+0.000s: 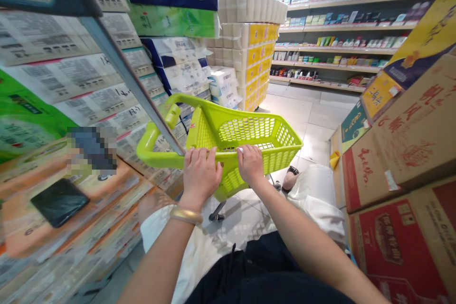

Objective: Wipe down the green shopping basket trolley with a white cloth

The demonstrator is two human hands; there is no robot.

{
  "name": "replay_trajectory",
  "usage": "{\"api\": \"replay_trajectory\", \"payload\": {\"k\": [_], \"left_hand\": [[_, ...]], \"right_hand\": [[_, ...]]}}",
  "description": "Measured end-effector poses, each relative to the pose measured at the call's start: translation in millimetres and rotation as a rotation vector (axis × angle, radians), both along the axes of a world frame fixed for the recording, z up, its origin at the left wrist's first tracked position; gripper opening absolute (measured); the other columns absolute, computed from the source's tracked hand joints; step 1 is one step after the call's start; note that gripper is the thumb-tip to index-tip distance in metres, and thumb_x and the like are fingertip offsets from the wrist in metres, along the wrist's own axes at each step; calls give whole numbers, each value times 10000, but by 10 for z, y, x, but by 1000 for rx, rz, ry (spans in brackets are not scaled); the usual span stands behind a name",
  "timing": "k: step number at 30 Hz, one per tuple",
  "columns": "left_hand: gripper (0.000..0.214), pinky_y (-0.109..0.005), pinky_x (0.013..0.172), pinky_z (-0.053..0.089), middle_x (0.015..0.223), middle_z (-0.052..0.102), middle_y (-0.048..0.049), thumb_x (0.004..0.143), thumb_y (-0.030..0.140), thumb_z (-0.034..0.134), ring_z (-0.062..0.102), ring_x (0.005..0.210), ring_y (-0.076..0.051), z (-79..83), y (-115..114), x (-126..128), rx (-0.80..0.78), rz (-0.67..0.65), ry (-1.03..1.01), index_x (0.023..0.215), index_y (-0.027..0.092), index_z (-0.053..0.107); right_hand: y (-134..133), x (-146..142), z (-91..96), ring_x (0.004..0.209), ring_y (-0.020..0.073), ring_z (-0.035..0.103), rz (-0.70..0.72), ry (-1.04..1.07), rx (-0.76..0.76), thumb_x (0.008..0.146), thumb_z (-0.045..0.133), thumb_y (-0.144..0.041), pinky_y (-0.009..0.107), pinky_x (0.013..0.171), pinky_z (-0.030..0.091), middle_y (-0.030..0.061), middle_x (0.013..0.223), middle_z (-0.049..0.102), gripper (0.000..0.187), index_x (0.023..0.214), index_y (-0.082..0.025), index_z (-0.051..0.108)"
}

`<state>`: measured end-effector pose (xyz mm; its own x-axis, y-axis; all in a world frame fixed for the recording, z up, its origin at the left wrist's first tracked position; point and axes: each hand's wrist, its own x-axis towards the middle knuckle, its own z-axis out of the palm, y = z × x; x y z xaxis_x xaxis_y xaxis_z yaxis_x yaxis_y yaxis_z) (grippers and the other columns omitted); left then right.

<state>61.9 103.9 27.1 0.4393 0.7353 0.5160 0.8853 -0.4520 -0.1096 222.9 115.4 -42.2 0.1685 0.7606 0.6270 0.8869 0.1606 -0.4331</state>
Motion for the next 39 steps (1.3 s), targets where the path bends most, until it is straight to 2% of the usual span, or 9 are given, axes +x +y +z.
{"api": "replay_trajectory", "payload": {"k": [7, 10, 16, 19, 23, 28, 32, 36, 39], "left_hand": [[345, -523, 1050, 348, 999, 672, -148, 882, 294, 472, 571, 1047, -334, 1, 7, -41, -8, 0, -12, 1142, 186, 672], [349, -508, 1053, 352, 1006, 674, -135, 884, 304, 476, 574, 1050, -323, -3, 9, -75, 6, 3, -3, 1153, 200, 673], [329, -500, 1040, 364, 989, 673, -122, 906, 320, 472, 574, 1045, -317, -15, 12, -87, 26, 3, 8, 1137, 209, 679], [328, -498, 1044, 363, 986, 672, -121, 906, 329, 480, 572, 1051, -319, -19, 17, -78, 26, 4, 2, 1136, 204, 677], [335, -502, 1063, 349, 1000, 663, -135, 900, 321, 480, 570, 1055, -322, -15, 29, -75, 7, 9, -21, 1133, 185, 678], [332, -497, 1073, 347, 994, 659, -129, 894, 323, 487, 571, 1049, -322, -12, 37, -86, 19, 21, 11, 1128, 187, 680], [335, -505, 1078, 342, 1004, 660, -139, 891, 308, 487, 566, 1059, -327, -14, 37, -96, -2, 13, -8, 1125, 172, 684], [344, -505, 1075, 341, 994, 661, -143, 898, 302, 480, 568, 1059, -324, -31, 44, -91, 0, 14, -18, 1136, 159, 683], [340, -508, 1067, 348, 988, 663, -142, 910, 307, 467, 568, 1056, -321, -49, 53, -83, 20, 16, -23, 1124, 158, 684]], "right_hand": [[-21, -401, 155, 921, 218, 568, 162, -34, -27, 1028, 361, -279, 354, 882, 384, 77, 948, 674, 310, 991, -204, 659], [-60, -204, 76, 933, 216, 571, 173, -44, -9, 1028, 362, -280, 348, 884, 387, 75, 969, 683, 310, 1015, -207, 663], [-122, 449, -193, 933, 239, 564, 0, -34, 51, 1018, 372, -283, 377, 929, 374, 87, 931, 691, 311, 973, -198, 667], [-112, 548, -240, 925, 247, 560, -73, -16, 61, 1018, 366, -285, 393, 942, 369, 96, 912, 688, 326, 943, -194, 669], [-62, 257, -176, 891, 242, 554, -120, 6, 61, 1022, 364, -293, 387, 912, 368, 85, 873, 681, 337, 897, -205, 664], [-11, -333, 34, 877, 222, 558, 20, -2, 26, 1018, 383, -269, 359, 873, 369, 71, 895, 681, 300, 914, -201, 656], [-7, -493, 140, 883, 215, 569, 91, -10, 1, 1017, 391, -264, 349, 859, 370, 63, 900, 684, 285, 927, -201, 653], [-46, -242, 58, 894, 208, 576, 140, -53, 24, 1027, 379, -278, 328, 855, 372, 54, 932, 698, 294, 973, -211, 660], [-96, 157, -99, 904, 216, 576, 51, -46, 46, 1024, 382, -278, 332, 892, 370, 62, 925, 701, 297, 969, -202, 664]]}}
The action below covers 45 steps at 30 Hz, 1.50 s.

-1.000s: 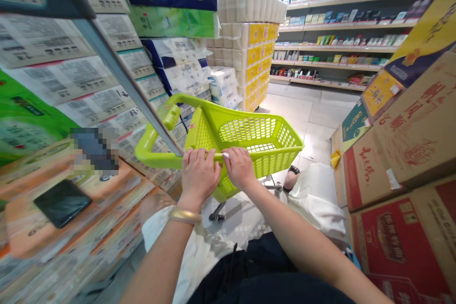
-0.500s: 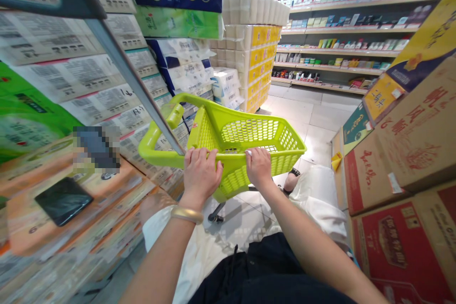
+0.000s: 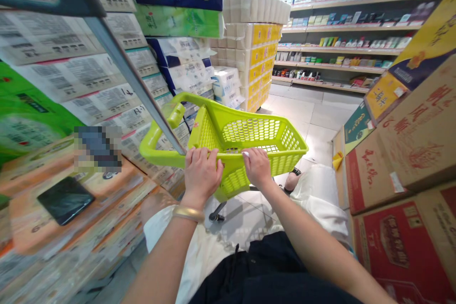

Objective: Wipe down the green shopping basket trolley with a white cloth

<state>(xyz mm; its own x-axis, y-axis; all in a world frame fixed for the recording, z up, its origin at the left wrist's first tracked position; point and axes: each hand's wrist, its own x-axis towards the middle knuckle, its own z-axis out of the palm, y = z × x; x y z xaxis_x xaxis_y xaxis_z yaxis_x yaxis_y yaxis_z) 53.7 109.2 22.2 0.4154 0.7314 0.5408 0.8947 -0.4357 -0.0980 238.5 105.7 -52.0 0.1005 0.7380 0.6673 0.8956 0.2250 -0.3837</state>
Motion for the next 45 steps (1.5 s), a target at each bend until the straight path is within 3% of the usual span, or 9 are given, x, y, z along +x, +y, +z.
{"api": "replay_trajectory", "payload": {"k": [6, 9, 14, 17, 21, 29, 33, 40, 45], "left_hand": [[334, -509, 1048, 355, 983, 663, -138, 913, 303, 462, 563, 1046, -325, -19, 8, 9, 14, -2, -9, 1117, 163, 687], [337, -513, 1048, 348, 1005, 662, -145, 907, 299, 460, 557, 1050, -326, -24, 10, 18, 19, 7, -22, 1113, 159, 688], [324, -511, 1061, 331, 981, 657, -142, 888, 270, 465, 555, 1038, -320, -15, 5, 14, 18, 11, -18, 1090, 163, 695], [326, -500, 1059, 332, 978, 657, -135, 887, 258, 464, 558, 1029, -315, -12, 6, -7, 25, 8, -4, 1100, 166, 693], [323, -483, 1068, 328, 974, 656, -123, 898, 265, 464, 557, 1035, -310, -22, 15, -22, 38, 10, 5, 1106, 170, 693], [309, -494, 1055, 342, 976, 658, -128, 886, 263, 480, 558, 1037, -317, -25, 12, -2, 21, 13, -15, 1086, 168, 696], [310, -507, 1051, 347, 990, 658, -138, 876, 266, 491, 555, 1039, -324, -23, 14, 11, 18, 27, -29, 1086, 162, 693], [310, -514, 1065, 342, 978, 650, -135, 857, 243, 486, 552, 1044, -322, -27, 33, 7, 25, 16, -27, 1074, 168, 693], [314, -506, 1071, 341, 966, 658, -128, 860, 238, 479, 560, 1041, -316, -20, 59, -34, 18, 13, -30, 1081, 183, 695]], "right_hand": [[-13, 552, -166, 886, 233, 561, -218, 58, -7, 1020, 362, -290, 359, 916, 365, 83, 881, 692, 345, 889, -194, 666], [51, 264, -87, 825, 229, 545, -273, 128, -29, 1023, 340, -278, 355, 848, 363, 74, 820, 674, 379, 838, -197, 660], [115, -562, 131, 869, 215, 547, -54, 90, 14, 1015, 374, -267, 350, 898, 355, 55, 867, 675, 308, 895, -206, 651], [86, -672, 187, 866, 210, 549, 19, 51, -7, 1022, 375, -274, 341, 871, 362, 49, 882, 677, 299, 918, -210, 649], [11, -267, 80, 895, 211, 557, 28, -18, 0, 1025, 380, -281, 331, 889, 364, 53, 919, 689, 293, 966, -212, 659], [-49, 560, -202, 883, 235, 554, -264, -30, -3, 1021, 370, -288, 353, 913, 355, 81, 876, 691, 334, 904, -187, 666], [25, 302, -137, 866, 241, 547, -335, 35, -22, 1021, 370, -291, 364, 897, 344, 84, 850, 683, 356, 842, -190, 661], [101, -517, 126, 869, 218, 543, -92, 45, -46, 1024, 382, -281, 346, 861, 336, 59, 887, 679, 307, 907, -207, 655], [64, -405, 132, 903, 208, 556, 20, -4, -59, 1023, 397, -279, 338, 885, 353, 51, 939, 687, 275, 978, -216, 660]]}}
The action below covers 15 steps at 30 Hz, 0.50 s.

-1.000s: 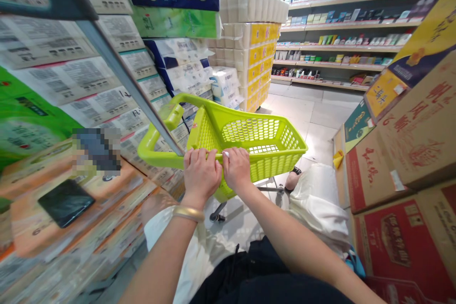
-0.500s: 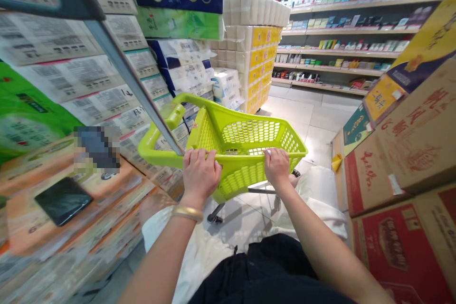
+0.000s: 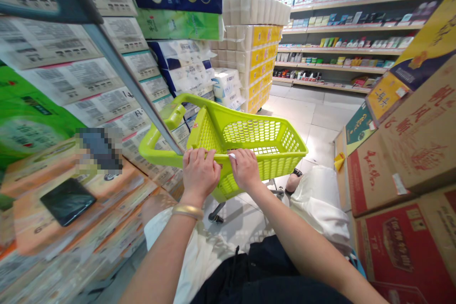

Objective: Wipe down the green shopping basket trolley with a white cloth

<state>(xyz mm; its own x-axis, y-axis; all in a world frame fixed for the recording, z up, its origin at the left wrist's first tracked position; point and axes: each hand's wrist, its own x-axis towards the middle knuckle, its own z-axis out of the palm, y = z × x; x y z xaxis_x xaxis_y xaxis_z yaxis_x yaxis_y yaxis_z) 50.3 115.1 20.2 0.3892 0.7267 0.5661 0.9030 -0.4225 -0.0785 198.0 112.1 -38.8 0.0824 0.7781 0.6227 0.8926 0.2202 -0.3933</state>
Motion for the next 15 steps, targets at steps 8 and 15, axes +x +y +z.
{"api": "replay_trajectory", "payload": {"k": [8, 15], "left_hand": [[310, -520, 1056, 341, 988, 665, -132, 856, 238, 481, 558, 1039, -323, 23, 43, -15, -30, -6, -46, 1068, 192, 702], [298, -499, 1056, 356, 960, 657, -126, 855, 248, 483, 556, 1019, -315, 25, 90, 11, 0, 28, 12, 1041, 178, 705]], "right_hand": [[-95, 807, -317, 968, 230, 573, -172, -16, 70, 1010, 387, -284, 386, 1021, 342, 80, 957, 700, 294, 972, -204, 668], [-9, 439, -244, 957, 231, 564, -255, 62, 50, 1010, 395, -262, 407, 1081, 297, 76, 926, 696, 290, 929, -192, 665]]}}
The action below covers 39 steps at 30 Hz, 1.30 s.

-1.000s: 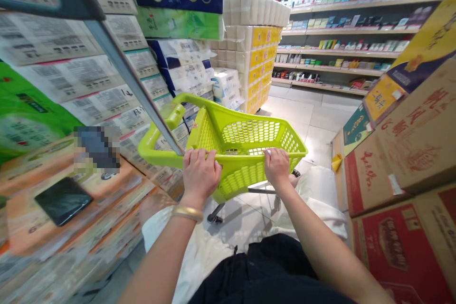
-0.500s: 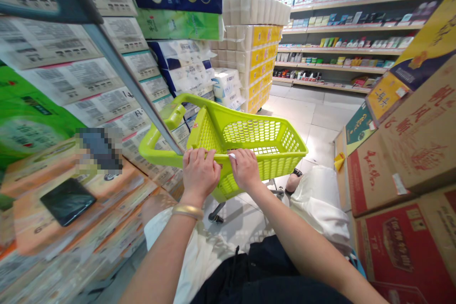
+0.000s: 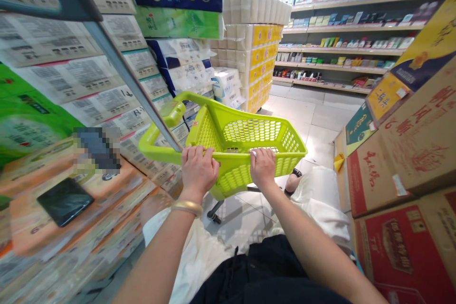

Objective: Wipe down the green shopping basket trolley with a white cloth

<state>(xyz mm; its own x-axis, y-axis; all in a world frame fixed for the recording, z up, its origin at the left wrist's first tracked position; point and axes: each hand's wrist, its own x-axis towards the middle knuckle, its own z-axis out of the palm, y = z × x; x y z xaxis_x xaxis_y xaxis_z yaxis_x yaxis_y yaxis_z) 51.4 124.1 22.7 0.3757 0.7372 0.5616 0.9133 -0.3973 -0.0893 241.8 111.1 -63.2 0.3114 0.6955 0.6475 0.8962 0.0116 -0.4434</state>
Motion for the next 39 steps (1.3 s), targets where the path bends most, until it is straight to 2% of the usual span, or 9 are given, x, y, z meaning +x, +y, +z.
{"api": "replay_trajectory", "payload": {"k": [5, 8, 11, 17, 21, 24, 30, 33, 39], "left_hand": [[309, -516, 1051, 354, 981, 658, -138, 849, 240, 485, 549, 1036, -332, -19, 19, -24, 4, 1, 5, 1057, 168, 702], [321, -518, 1056, 350, 993, 661, -143, 853, 232, 477, 546, 1046, -332, -18, 21, -41, -2, -11, 9, 1077, 168, 697], [310, -503, 1065, 347, 986, 662, -138, 852, 227, 476, 551, 1044, -324, -8, 23, -48, -8, -13, 16, 1060, 170, 699], [313, -522, 1069, 337, 992, 664, -137, 848, 229, 476, 546, 1052, -330, -13, 30, -51, -30, -29, -39, 1057, 190, 707], [326, -520, 1062, 343, 998, 664, -144, 846, 235, 481, 541, 1053, -336, -24, 25, -49, -22, -25, -28, 1074, 175, 707], [318, -510, 1066, 341, 995, 662, -140, 845, 234, 486, 539, 1049, -333, -23, 18, -46, -11, -13, -9, 1064, 171, 706], [292, -502, 1055, 347, 981, 657, -125, 837, 225, 493, 548, 1034, -320, -31, 40, -65, 18, -6, 19, 1039, 190, 699], [278, -490, 1046, 353, 959, 652, -113, 832, 222, 500, 557, 1023, -311, -32, 52, -78, 33, 0, 41, 1026, 203, 697], [295, -505, 1067, 344, 966, 641, -130, 839, 227, 484, 545, 1047, -318, -10, 39, -61, -32, -24, -3, 1038, 186, 699]], "right_hand": [[79, -492, 180, 936, 214, 565, 145, 12, 1, 1009, 407, -262, 385, 1067, 310, 53, 938, 695, 264, 937, -216, 656], [96, -559, 225, 942, 208, 579, 211, 1, -18, 1007, 416, -263, 382, 1068, 313, 47, 950, 700, 245, 963, -228, 654], [70, -388, 169, 944, 201, 593, 224, -28, -19, 1009, 409, -257, 386, 1091, 296, 44, 959, 703, 253, 991, -231, 660], [-49, 259, -62, 984, 219, 593, 89, -65, 8, 1001, 407, -263, 408, 1092, 305, 72, 970, 709, 264, 992, -214, 666], [-74, 368, -90, 962, 222, 583, 13, -67, 18, 1001, 392, -254, 401, 1073, 313, 71, 942, 705, 280, 955, -207, 664], [-32, 156, -20, 930, 233, 571, -13, -32, -1, 1007, 384, -261, 401, 1016, 337, 82, 901, 695, 300, 917, -202, 664], [119, -529, 233, 868, 226, 566, 190, -35, -56, 1015, 384, -275, 367, 860, 366, 75, 883, 677, 294, 921, -206, 654], [142, -640, 289, 873, 220, 566, 235, -61, -67, 1016, 394, -274, 357, 846, 361, 63, 887, 674, 274, 936, -212, 649], [21, -84, 96, 893, 222, 569, 180, -117, -42, 1010, 415, -269, 344, 859, 352, 67, 923, 696, 259, 964, -208, 662]]}}
